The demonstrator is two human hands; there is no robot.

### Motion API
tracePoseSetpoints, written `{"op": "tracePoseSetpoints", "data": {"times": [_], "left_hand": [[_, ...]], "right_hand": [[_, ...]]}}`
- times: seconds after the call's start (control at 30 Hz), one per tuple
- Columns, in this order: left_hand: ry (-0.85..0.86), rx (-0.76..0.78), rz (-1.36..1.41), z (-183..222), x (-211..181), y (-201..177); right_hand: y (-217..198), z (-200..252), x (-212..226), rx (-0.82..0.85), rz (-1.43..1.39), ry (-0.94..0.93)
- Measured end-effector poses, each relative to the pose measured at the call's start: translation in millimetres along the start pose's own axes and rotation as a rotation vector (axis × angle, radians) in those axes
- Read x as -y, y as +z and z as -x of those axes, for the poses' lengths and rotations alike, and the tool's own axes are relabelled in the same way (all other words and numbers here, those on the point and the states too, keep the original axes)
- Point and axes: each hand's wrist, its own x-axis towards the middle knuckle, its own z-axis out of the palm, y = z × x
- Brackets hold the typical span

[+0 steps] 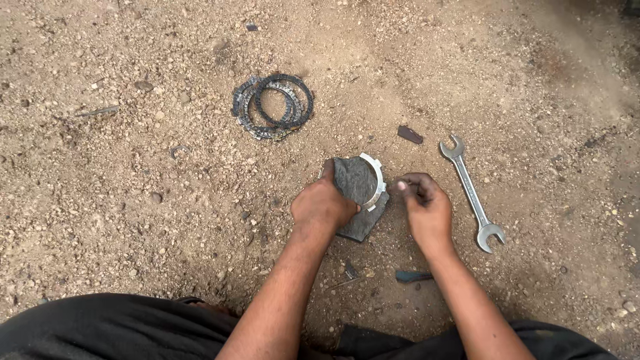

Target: The person cleans and scrapes debris from clutch plate components by hand and using a small scraping tool.

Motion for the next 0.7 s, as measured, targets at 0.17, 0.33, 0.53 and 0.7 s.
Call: {"op": "tracePoseSetpoints", "data": {"times": [0.17, 0.33, 0.53, 0.7], "left_hand": [[-0.006, 0.027, 0.007, -4, 1, 6], [0.023, -0.027, 0.002, -3, 1, 4], [0.030, 0.042, -0.152, 13, -6, -6], [0.216, -0.333, -0.382, 23, -17, -2]], "right_hand": [[-9, 1, 18, 0.114, -0.592, 0.445], [-8, 3, 37, 0.144, -0.612, 0.389], [-9, 1, 29, 0.109, -0.666, 0.368], [-7, -4, 24, 0.022, -0.627, 0.400]]}}
